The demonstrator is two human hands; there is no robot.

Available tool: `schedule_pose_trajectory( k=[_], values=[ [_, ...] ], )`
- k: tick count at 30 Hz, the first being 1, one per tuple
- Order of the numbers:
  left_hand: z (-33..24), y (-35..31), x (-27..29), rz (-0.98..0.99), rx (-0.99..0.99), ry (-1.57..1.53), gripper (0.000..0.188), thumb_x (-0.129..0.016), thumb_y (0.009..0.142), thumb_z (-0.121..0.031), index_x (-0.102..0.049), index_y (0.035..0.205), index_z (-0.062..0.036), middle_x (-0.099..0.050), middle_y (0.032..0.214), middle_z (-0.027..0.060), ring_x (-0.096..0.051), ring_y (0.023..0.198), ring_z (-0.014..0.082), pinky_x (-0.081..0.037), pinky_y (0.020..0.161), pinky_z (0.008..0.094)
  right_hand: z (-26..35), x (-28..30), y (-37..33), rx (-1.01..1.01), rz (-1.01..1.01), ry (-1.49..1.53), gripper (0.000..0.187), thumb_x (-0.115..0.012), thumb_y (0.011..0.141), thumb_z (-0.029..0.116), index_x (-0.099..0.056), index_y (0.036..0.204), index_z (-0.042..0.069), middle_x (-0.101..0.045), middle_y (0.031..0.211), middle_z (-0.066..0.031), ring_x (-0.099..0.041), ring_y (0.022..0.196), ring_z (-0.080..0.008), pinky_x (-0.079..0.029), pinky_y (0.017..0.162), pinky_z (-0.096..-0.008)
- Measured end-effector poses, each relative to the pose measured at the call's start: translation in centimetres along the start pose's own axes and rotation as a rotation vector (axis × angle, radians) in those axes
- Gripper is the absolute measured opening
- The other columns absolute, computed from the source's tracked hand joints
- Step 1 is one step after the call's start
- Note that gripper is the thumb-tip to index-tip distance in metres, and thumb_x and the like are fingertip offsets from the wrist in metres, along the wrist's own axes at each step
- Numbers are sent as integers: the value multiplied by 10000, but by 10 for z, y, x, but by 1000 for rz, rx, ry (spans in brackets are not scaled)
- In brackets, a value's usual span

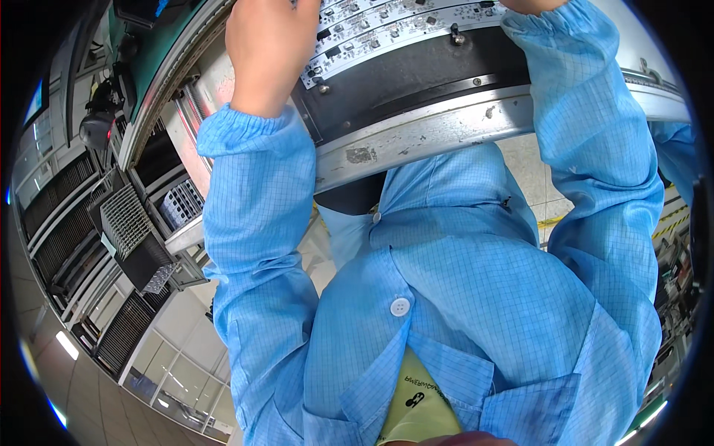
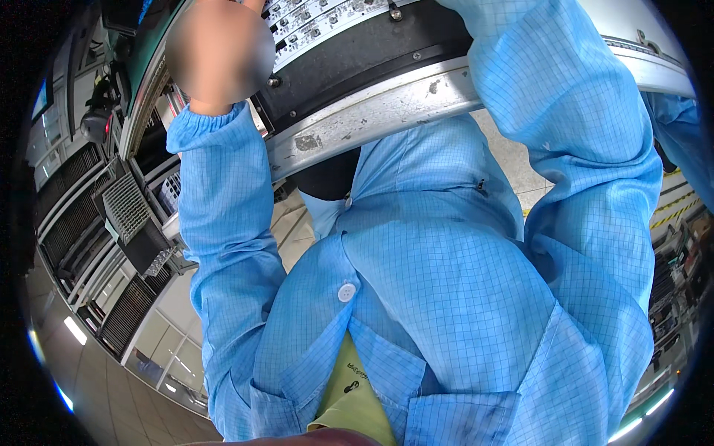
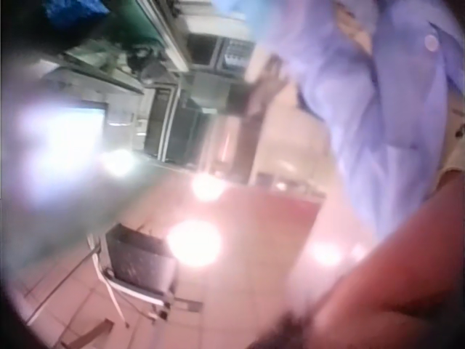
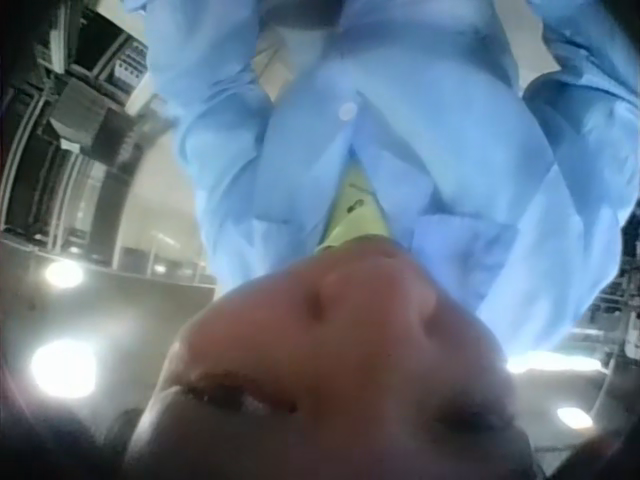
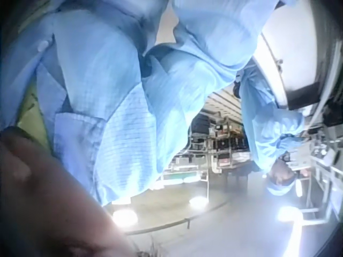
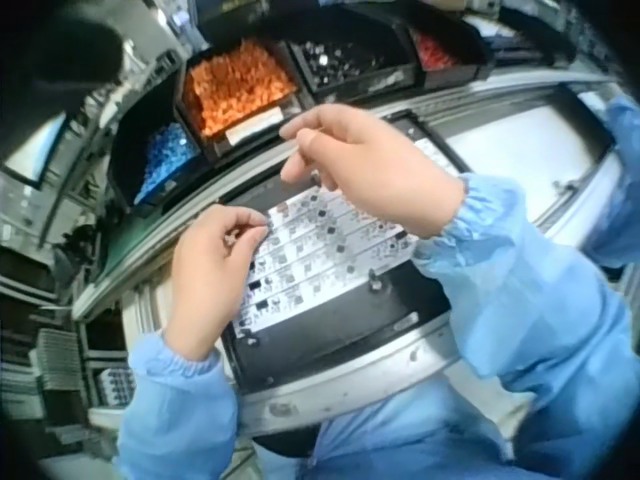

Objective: Manually inserting small electronic components into circuit board panels at an assembly station.

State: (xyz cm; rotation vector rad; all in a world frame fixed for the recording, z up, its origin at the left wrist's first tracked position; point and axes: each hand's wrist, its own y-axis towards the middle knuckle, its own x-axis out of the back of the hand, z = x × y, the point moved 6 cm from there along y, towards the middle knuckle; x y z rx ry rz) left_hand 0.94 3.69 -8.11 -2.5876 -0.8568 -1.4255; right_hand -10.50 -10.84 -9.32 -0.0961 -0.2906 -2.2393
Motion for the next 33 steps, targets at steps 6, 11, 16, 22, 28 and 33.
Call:
schedule_pose_trajectory(
  k=[6, 11, 16, 22, 28, 33],
  values=[
    [53, 2, -13, 171, -84, 363, 264, -571, 1075, -175, -712, 1180, 22, -731, 1124, 37, -671, 848, 119, -505, 701, 243, 0, 0, -3, -22, 26, -2, 308, -515, 1082, 188, -613, 1296, -10, -725, 983, -23, -610, 847, -77, -501, 767, -230],
    [0, -2, -8, -38, -72, -58, 109, -724, 881, -80, -725, 957, -1, -695, 906, 146, -674, 838, 300, -526, 770, 360, 2, 1, -3, 3, 29, -47, 292, -524, 1082, 193, -636, 1276, 5, -724, 985, -21, -631, 888, -77, -500, 772, -226],
    [-1, -4, -7, -81, -122, -36, 104, -723, 883, -81, -720, 951, -3, -688, 900, 142, -670, 838, 301, -524, 769, 365, 3, -2, -2, 13, 50, -41, 284, -527, 1085, 197, -641, 1259, 5, -722, 984, -22, -643, 920, -84, -504, 795, -230],
    [-4, -4, -8, -94, -131, -26, 94, -721, 883, -78, -720, 947, -9, -684, 901, 144, -669, 838, 302, -522, 762, 370, -6, -3, 3, 55, 97, 45, 268, -537, 1080, 174, -635, 1237, -18, -713, 974, -42, -649, 940, -109, -521, 868, -252],
    [-4, -5, -8, -102, -132, -35, 94, -730, 878, -87, -720, 936, -14, -683, 887, 141, -667, 822, 301, -520, 754, 369, -5, -5, 3, 64, 114, 26, 260, -540, 1078, 166, -631, 1223, -29, -709, 972, -50, -655, 953, -122, -527, 889, -261],
    [-6, -5, -9, -70, -110, -32, 90, -737, 865, -83, -720, 926, -18, -678, 879, 137, -668, 818, 299, -521, 749, 369, -2, -6, 1, 48, 120, 18, 254, -544, 1075, 161, -628, 1212, -35, -705, 961, -53, -661, 947, -128, -535, 893, -270]
  ],
)
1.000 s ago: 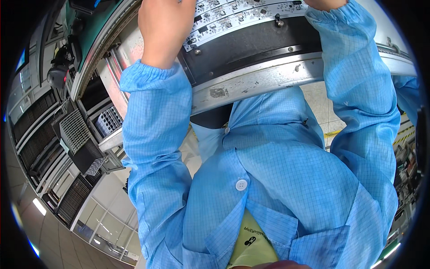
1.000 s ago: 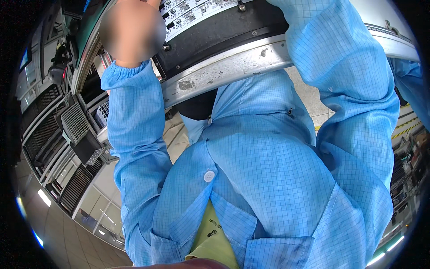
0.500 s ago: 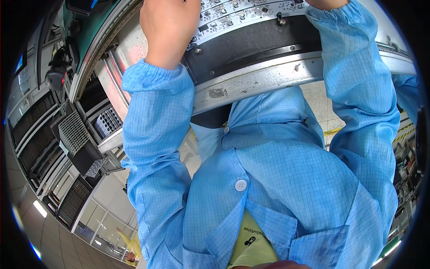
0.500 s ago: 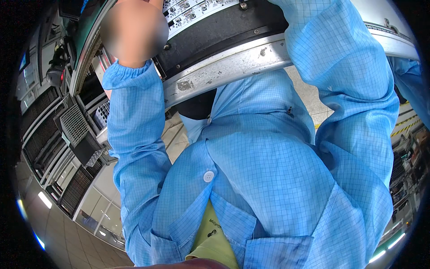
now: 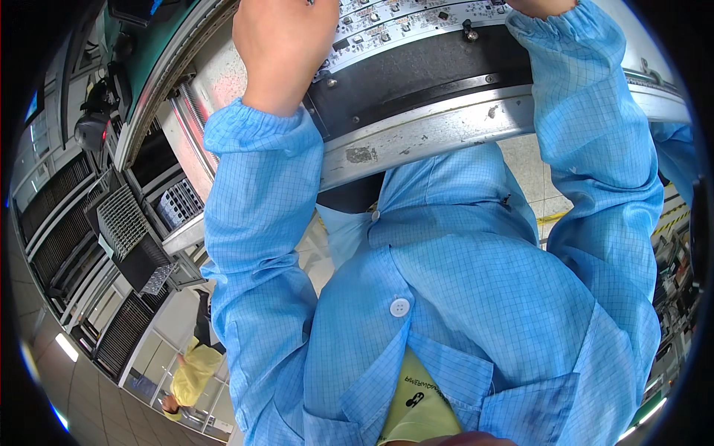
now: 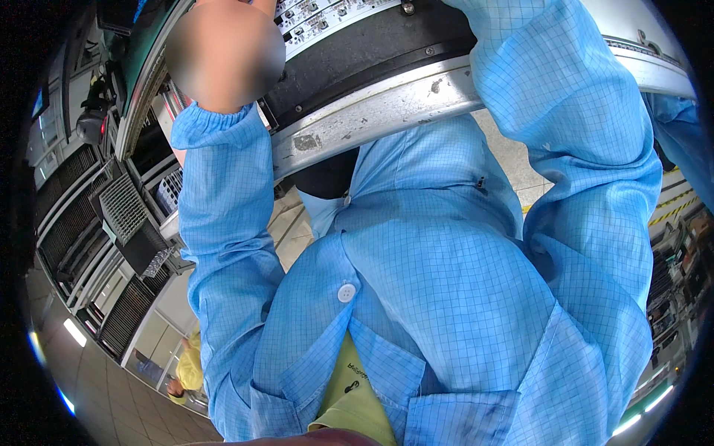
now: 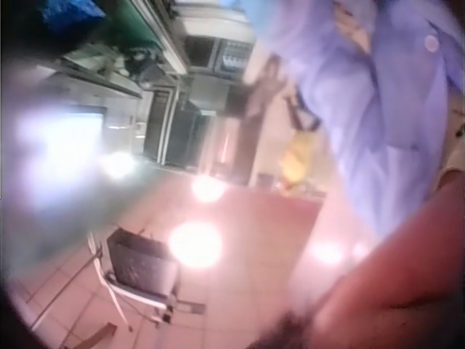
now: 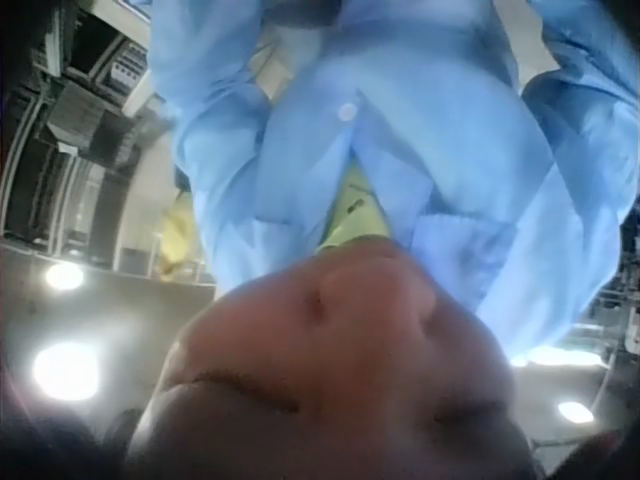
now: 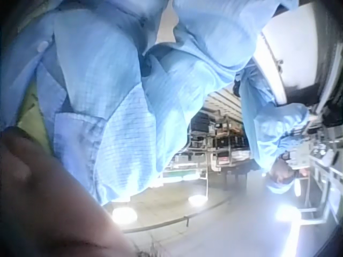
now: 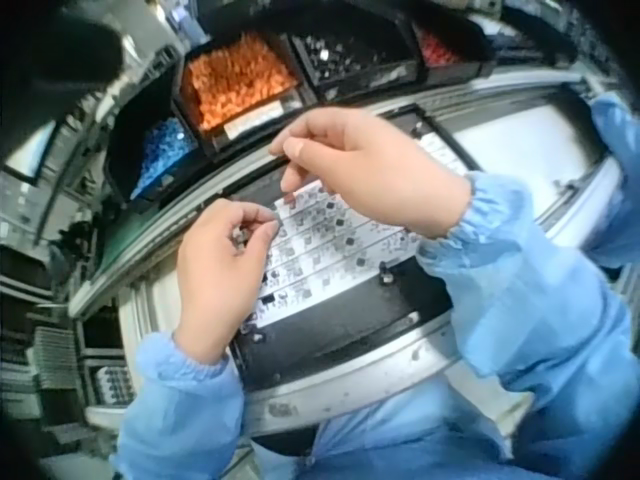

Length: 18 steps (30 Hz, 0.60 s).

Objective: Manually inserting small electronic components into circuit board panels at an assembly station.

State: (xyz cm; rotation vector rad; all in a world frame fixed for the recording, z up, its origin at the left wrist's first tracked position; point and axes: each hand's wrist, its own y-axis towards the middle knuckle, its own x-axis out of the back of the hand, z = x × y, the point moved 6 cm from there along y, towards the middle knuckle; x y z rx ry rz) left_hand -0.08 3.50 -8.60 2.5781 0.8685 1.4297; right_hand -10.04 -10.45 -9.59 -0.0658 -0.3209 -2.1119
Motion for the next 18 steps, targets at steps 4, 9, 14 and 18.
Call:
schedule_pose_trajectory(
  k=[4, 9, 14, 18],
  values=[
    [-2, -1, 4, 1, -69, 39, 87, -734, 862, -77, -727, 927, -20, -667, 874, 137, -662, 811, 307, -518, 739, 370, 0, -2, 0, 20, 18, 8, 244, -541, 1074, 154, -628, 1195, -38, -705, 951, -55, -667, 940, -131, -542, 887, -274],
    [-17, -6, 10, 90, -158, 196, 112, -709, 887, -99, -760, 969, -42, -638, 855, 129, -654, 784, 334, -516, 692, 390, -4, -2, 2, 29, 30, 33, 232, -538, 1074, 149, -635, 1178, -35, -705, 943, -55, -670, 922, -133, -544, 874, -274],
    [-22, -10, 8, 122, -218, 283, 131, -710, 887, -106, -764, 993, -49, -633, 850, 126, -650, 761, 326, -514, 676, 388, -4, 0, 1, 3, 42, 2, 241, -545, 1071, 155, -648, 1189, -28, -709, 935, -52, -669, 902, -127, -534, 843, -257],
    [1, -5, 14, 100, -32, 31, 138, -720, 880, -65, -756, 1010, -35, -626, 827, 119, -627, 711, 262, -495, 658, 344, 1, 0, -2, -30, 11, -71, 256, -554, 1067, 167, -654, 1199, -27, -713, 929, -42, -665, 892, -118, -526, 825, -247]
  ],
)
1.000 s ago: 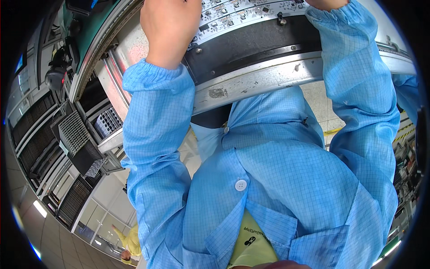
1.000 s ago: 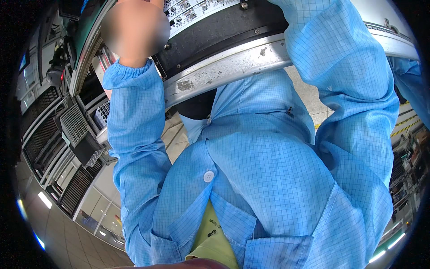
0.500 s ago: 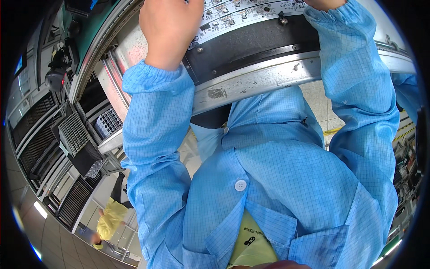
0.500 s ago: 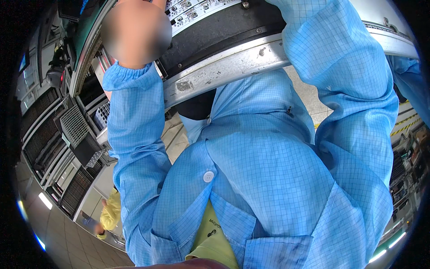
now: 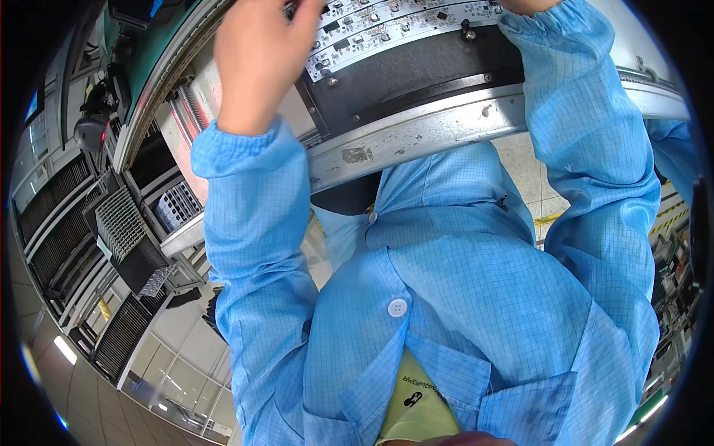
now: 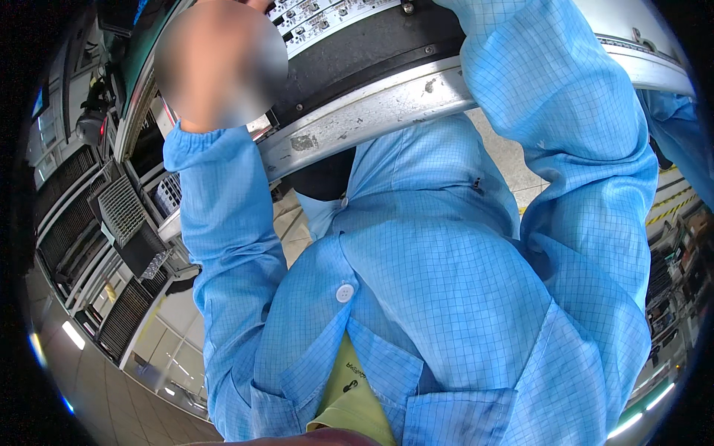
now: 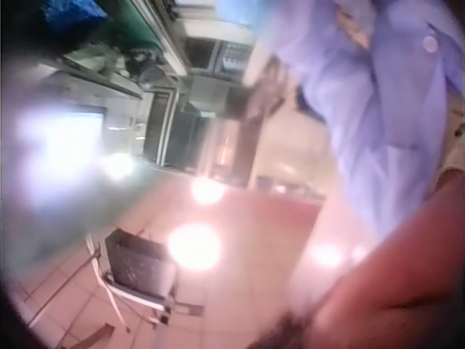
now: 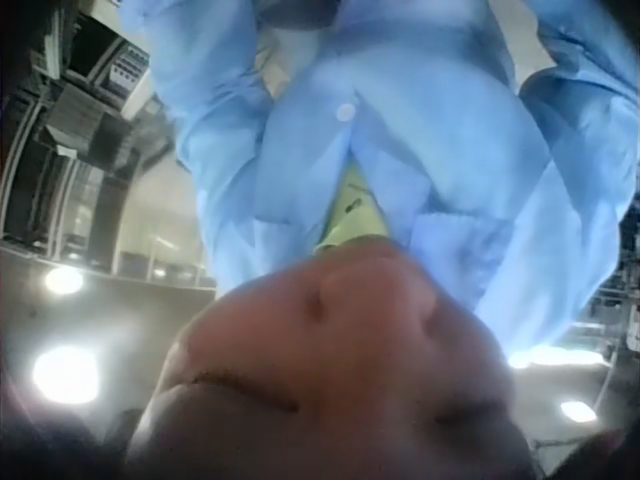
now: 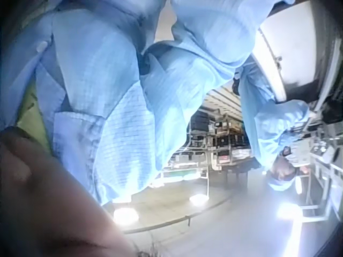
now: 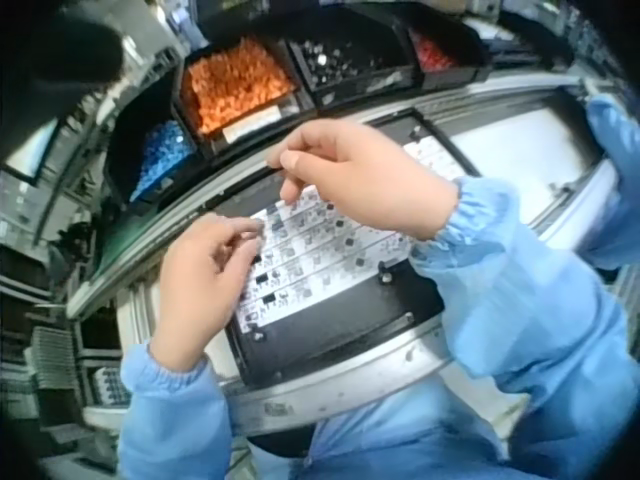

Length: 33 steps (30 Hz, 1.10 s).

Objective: Manually inserting small electronic components into circuit board panels at an assembly station.

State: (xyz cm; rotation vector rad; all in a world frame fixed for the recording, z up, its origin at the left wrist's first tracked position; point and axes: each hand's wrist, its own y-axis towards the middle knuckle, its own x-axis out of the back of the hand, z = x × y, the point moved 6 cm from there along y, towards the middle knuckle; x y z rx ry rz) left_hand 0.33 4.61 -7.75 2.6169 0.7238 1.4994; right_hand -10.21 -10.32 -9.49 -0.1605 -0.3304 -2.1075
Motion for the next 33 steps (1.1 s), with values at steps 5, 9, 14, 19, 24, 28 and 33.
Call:
schedule_pose_trajectory(
  k=[5, 9, 14, 19, 24, 28, 33],
  values=[
    [30, -4, 18, -60, 158, -69, 125, -725, 892, -46, -731, 996, 23, -693, 893, 75, -602, 728, 138, -469, 664, 279, 0, -9, 4, 1, 20, -98, 268, -553, 1065, 180, -658, 1199, -27, -722, 929, -43, -665, 882, -114, -522, 805, -253],
    [25, 1, 6, 100, 167, -124, 122, -754, 871, -55, -729, 965, 19, -671, 851, 68, -598, 743, 141, -468, 688, 273, -2, 0, 2, -9, 34, -79, 268, -551, 1065, 183, -660, 1191, -27, -723, 935, -51, -669, 884, -122, -528, 819, -258],
    [22, 0, 6, 104, 126, -154, 123, -764, 876, -85, -727, 934, 16, -644, 805, 59, -589, 744, 146, -462, 697, 279, -4, -3, 3, -3, 46, -74, 267, -552, 1066, 185, -659, 1183, -29, -722, 925, -55, -671, 885, -126, -529, 836, -264],
    [65, -5, -11, 51, -65, -1360, 145, -755, 904, -136, -738, 913, 7, -644, 805, 64, -581, 728, 153, -443, 670, 289, 1, -7, 5, 29, 39, -71, 260, -552, 1067, 187, -656, 1167, -29, -723, 926, -55, -669, 883, -124, -525, 831, -263],
    [29, 0, 8, 74, 190, -102, 122, -769, 885, -123, -752, 912, -6, -651, 808, 54, -564, 726, 146, -429, 663, 285, 0, -1, 1, 1, 18, -104, 261, -543, 1072, 189, -652, 1161, -31, -724, 940, -60, -670, 898, -132, -525, 836, -266],
    [23, 4, 8, 159, 157, -97, 134, -792, 847, -100, -762, 945, -15, -665, 838, 49, -549, 728, 136, -401, 646, 272, -1, 5, -1, -7, -2, -73, 248, -533, 1071, 167, -621, 1174, -41, -725, 956, -69, -672, 906, -142, -532, 848, -276],
    [27, 0, 15, 203, 141, -73, 168, -799, 816, -68, -768, 978, -34, -656, 856, 43, -527, 700, 145, -386, 628, 270, -5, -1, 6, 80, -31, 1, 243, -539, 1064, 148, -587, 1186, -57, -732, 979, -93, -679, 914, -154, -543, 853, -286]
  ],
)
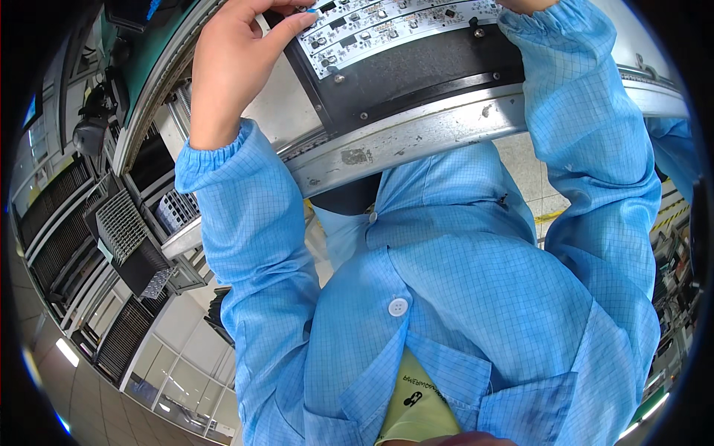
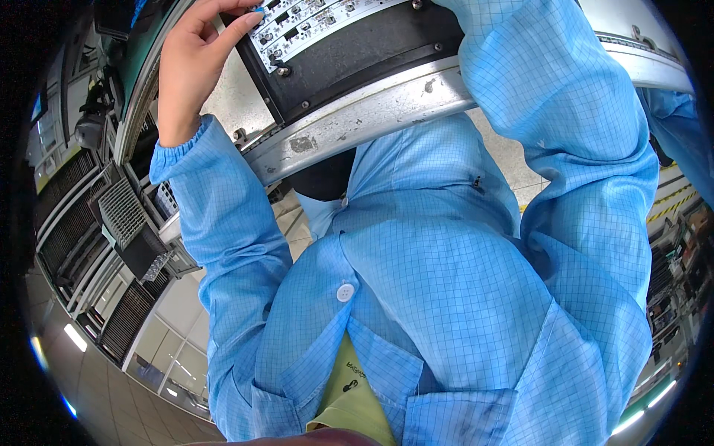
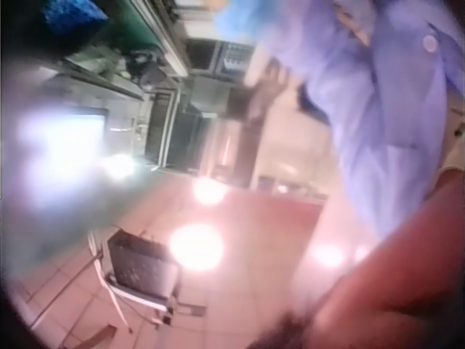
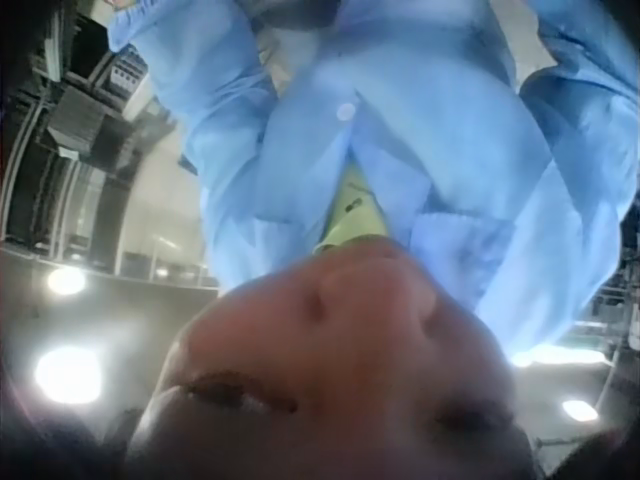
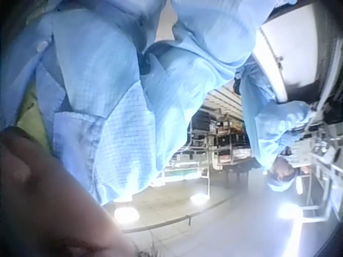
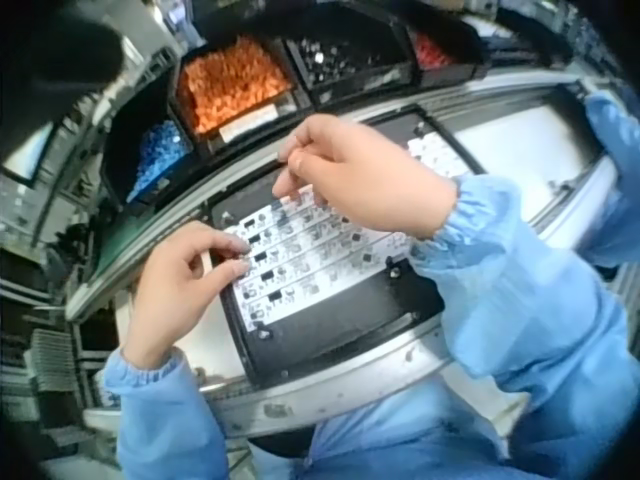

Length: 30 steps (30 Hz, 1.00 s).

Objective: Manually inserting small electronic components into circuit board panels at an assembly station.

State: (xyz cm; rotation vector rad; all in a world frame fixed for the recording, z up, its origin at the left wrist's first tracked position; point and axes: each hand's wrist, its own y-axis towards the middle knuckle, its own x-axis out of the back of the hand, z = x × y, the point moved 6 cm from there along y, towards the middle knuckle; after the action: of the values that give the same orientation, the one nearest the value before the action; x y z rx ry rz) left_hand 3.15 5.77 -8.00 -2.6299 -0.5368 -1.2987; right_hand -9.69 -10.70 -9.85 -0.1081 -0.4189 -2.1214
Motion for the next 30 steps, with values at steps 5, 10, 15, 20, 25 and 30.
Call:
schedule_pose_trajectory(
  k=[5, 10, 15, 20, 25, 30],
  values=[
    [-8, -4, 0, 28, -85, 100, 159, -766, 832, -48, -780, 991, -50, -636, 881, 64, -545, 700, 187, -407, 615, 298, 10, 0, -8, -12, 228, -390, 204, -643, 988, 133, -757, 1123, 32, -757, 999, -122, -699, 913, -212, -552, 844, -338],
    [-14, -2, 2, 58, -133, 99, 139, -737, 861, -44, -780, 993, -54, -629, 917, 82, -606, 784, 223, -467, 684, 314, 13, 4, -9, -75, 159, -502, 190, -728, 922, 150, -763, 1063, 26, -755, 969, -155, -713, 872, -271, -560, 803, -357],
    [-16, 2, 0, 87, -176, 15, 119, -732, 862, -50, -716, 979, -33, -619, 935, 89, -610, 813, 254, -484, 720, 325, 8, 11, -9, 10, 96, -595, 157, -767, 871, 147, -773, 981, 37, -757, 926, -150, -721, 838, -304, -564, 767, -378],
    [-20, 0, -3, 60, -132, 63, 120, -719, 868, -43, -648, 962, -25, -609, 917, 90, -601, 799, 246, -483, 720, 320, 10, 11, -7, 88, 92, -687, 120, -778, 829, 122, -783, 920, 44, -750, 881, -150, -717, 840, -329, -562, 771, -395],
    [-22, 1, -2, 22, -158, -58, 76, -682, 901, -25, -639, 963, -17, -602, 900, 79, -596, 794, 208, -479, 719, 311, 10, 8, -7, 115, 107, -726, 107, -772, 825, 113, -775, 915, 55, -743, 864, -148, -709, 831, -339, -557, 769, -411],
    [-9, 3, -9, 37, 2, -158, 69, -627, 957, -33, -651, 1009, 4, -633, 920, 75, -602, 830, 176, -480, 754, 290, 9, 9, -7, 145, 120, -780, 98, -765, 811, 100, -765, 902, 65, -737, 852, -140, -703, 834, -345, -548, 760, -424]
  ],
)
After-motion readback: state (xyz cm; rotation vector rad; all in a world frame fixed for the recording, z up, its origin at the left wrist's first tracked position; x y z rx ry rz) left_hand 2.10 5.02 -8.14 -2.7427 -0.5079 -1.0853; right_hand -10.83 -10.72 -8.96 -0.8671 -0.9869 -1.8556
